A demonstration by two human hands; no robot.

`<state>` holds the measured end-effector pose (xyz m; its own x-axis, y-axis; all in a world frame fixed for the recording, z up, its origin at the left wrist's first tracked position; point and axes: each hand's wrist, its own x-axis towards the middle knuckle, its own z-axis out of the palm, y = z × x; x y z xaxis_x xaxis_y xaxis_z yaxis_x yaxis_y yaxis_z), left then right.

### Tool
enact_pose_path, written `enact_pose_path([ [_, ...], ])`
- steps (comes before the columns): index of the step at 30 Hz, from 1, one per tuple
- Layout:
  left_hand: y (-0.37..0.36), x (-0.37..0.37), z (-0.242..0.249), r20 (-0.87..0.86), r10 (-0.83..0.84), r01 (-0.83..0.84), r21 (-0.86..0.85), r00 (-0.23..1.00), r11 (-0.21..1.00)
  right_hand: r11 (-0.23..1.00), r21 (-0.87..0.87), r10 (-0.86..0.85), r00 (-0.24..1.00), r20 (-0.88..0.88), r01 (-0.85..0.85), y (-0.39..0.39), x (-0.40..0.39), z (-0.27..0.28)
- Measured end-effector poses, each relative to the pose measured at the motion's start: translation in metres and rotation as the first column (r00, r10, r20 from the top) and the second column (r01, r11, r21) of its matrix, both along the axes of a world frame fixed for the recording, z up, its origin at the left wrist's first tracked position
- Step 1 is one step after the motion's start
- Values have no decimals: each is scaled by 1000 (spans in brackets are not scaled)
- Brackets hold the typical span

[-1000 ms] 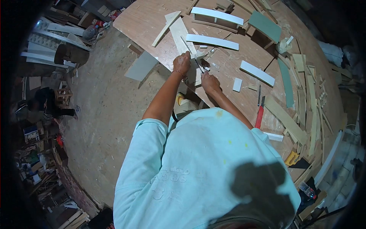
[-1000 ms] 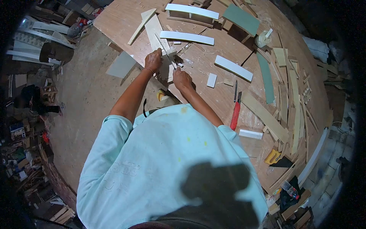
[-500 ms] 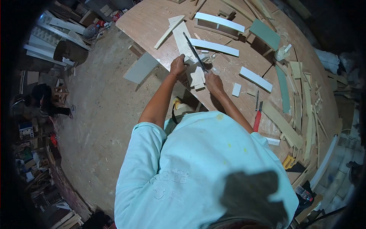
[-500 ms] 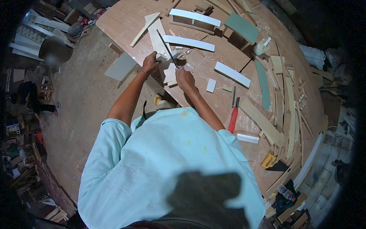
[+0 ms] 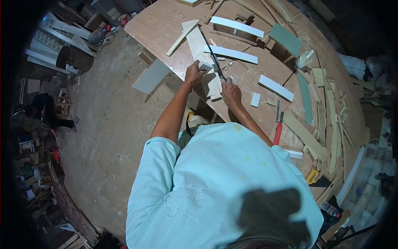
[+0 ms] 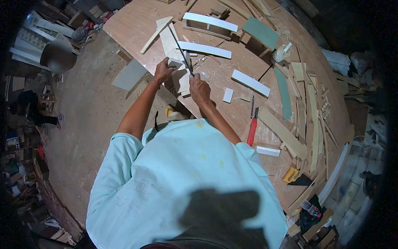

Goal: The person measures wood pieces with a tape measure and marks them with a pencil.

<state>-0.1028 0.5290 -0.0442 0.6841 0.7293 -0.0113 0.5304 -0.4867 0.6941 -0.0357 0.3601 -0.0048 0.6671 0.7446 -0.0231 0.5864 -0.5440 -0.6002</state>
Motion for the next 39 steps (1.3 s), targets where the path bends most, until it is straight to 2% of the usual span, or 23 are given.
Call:
enact_pose_path([
  [2, 6, 3, -9, 121, 25, -12, -105, 992, 994, 999, -35, -12, 1000, 7, 12, 0, 3, -10],
  [3, 10, 5, -13, 124, 19, -7, -104, 992, 995, 997, -70, -16, 1000, 11, 17, 0, 4, -13],
  [5, 16, 7, -22, 222, 50, 38, -378, 974, 925, 996, -93, -16, 1000, -7, 15, -2, 8, -17],
  [6, 15, 8, -16, 218, 49, 39, -381, 975, 924, 993, -118, -13, 1000, -28, 9, -3, 8, -15],
  [8, 14, 11, -6, 199, 115, 47, -662, 973, 748, 996, -84, -13, 998, -57, 8, -4, 9, -12],
  [9, 6, 11, 9, 210, 158, 29, -681, 965, 732, 999, -47, -13, 997, -80, 9, -5, 10, -9],
  [12, 9, 17, 5, 242, 170, 73, -750, 955, 658, 999, 15, -31, 989, -146, 33, -7, 16, -17],
  [16, 11, 23, -1, 197, 183, 5, -693, 963, 721, 993, 100, -34, 976, -213, 56, -17, 18, -15],
  [18, 15, 20, -5, 284, 96, 141, -708, 954, 692, 961, 276, 90, 963, -253, -18, -18, 16, -15],
  [19, 17, 21, -10, 274, 140, 105, -717, 952, 689, 924, 383, 146, 940, -307, -19, -20, 10, -4],
  [20, 19, 24, -16, 263, 183, 68, -725, 947, 685, 848, 529, 200, 939, -280, -23, -21, 5, -2],
  [21, 18, 24, -15, 271, 219, 54, -734, 937, 677, 843, 538, 246, 912, -328, -34, -19, 4, 2],
  [24, 24, 21, -18, 284, 100, 115, -650, 954, 751, 772, 634, 394, 816, -423, -44, -15, -3, 13],
  [25, 26, 21, -16, 261, 129, 90, -685, 957, 723, 742, 667, 432, 809, -400, -67, -17, -6, 29],
  [27, 16, 21, -5, 266, 174, 85, -740, 948, 667, 679, 725, 568, 710, -417, -116, -17, -11, 45],
  [28, 11, 21, 3, 241, 192, 49, -734, 951, 677, 640, 756, 634, 650, -420, -136, -17, -13, 53],
  [29, 17, 22, -4, 248, 179, 68, -743, 952, 666, 648, 750, 624, 655, -426, -129, -20, -15, 62],
  [31, 17, 24, -6, 250, 167, 85, -757, 954, 648, 649, 726, 708, 529, -468, -227, -25, -19, 86],
  [32, 15, 24, 0, 224, 181, 53, -755, 957, 654, 655, 722, 703, 529, -475, -223, -24, -21, 91],
  [35, 14, 23, 3, 198, 196, 20, -751, 960, 660, 489, 822, 787, 553, -272, -293, -21, -26, 102],
  [39, 13, 25, 5, 184, 188, 14, -749, 965, 663, 431, 867, 825, 498, -267, -249, -18, -30, 112],
])
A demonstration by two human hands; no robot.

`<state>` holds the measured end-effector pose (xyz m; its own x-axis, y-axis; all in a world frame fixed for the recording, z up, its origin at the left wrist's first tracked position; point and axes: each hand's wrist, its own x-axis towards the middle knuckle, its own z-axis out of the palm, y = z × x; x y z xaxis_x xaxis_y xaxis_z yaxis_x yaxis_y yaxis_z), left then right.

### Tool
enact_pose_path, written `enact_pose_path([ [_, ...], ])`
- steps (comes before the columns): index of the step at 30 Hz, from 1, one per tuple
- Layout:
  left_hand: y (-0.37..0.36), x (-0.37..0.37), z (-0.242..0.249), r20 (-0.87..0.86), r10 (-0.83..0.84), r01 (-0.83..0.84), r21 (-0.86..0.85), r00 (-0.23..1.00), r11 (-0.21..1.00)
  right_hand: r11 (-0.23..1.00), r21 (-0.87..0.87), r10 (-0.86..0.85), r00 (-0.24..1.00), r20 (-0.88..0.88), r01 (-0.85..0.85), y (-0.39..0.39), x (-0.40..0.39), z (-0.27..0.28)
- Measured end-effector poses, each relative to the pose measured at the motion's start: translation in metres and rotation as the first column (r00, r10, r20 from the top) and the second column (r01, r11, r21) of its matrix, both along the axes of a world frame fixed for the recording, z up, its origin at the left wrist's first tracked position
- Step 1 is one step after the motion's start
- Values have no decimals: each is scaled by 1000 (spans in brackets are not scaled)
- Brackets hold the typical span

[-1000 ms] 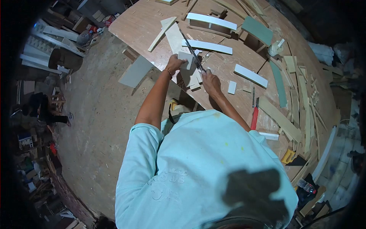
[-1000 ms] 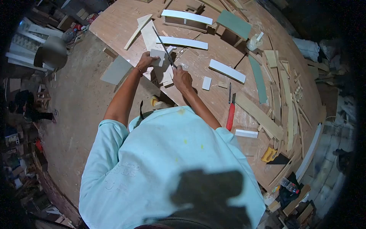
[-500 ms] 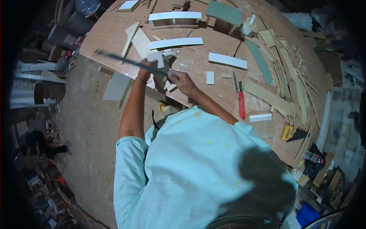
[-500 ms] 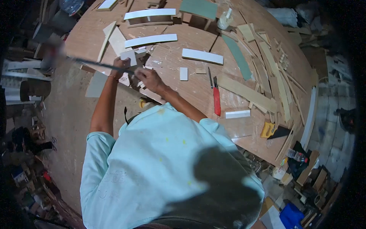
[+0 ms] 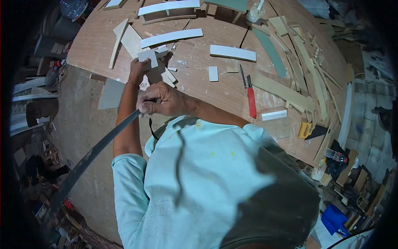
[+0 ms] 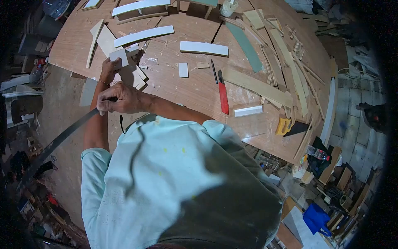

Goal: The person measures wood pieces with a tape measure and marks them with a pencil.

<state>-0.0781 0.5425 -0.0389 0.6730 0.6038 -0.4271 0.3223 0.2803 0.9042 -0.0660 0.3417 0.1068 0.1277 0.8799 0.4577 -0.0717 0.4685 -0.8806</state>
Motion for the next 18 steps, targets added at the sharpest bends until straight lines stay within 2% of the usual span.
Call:
enact_pose_path([
  [7, -1, 1, 3, -5, 22, -22, -5, 1000, 1000, 1000, -12, 23, 999, 49, -22, 3, -3, 11],
  [12, 0, 1, 4, -13, 41, -41, -3, 999, 999, 999, -20, 45, 999, 25, -45, 4, -4, 13],
  [15, 2, 1, 0, -13, 44, -44, -5, 999, 999, 997, 66, 44, 999, 10, -45, 4, -5, 15],
  [18, 5, 1, 0, -9, 43, -43, -10, 999, 999, 995, 43, 89, 993, -81, -85, 2, -4, 17],
])
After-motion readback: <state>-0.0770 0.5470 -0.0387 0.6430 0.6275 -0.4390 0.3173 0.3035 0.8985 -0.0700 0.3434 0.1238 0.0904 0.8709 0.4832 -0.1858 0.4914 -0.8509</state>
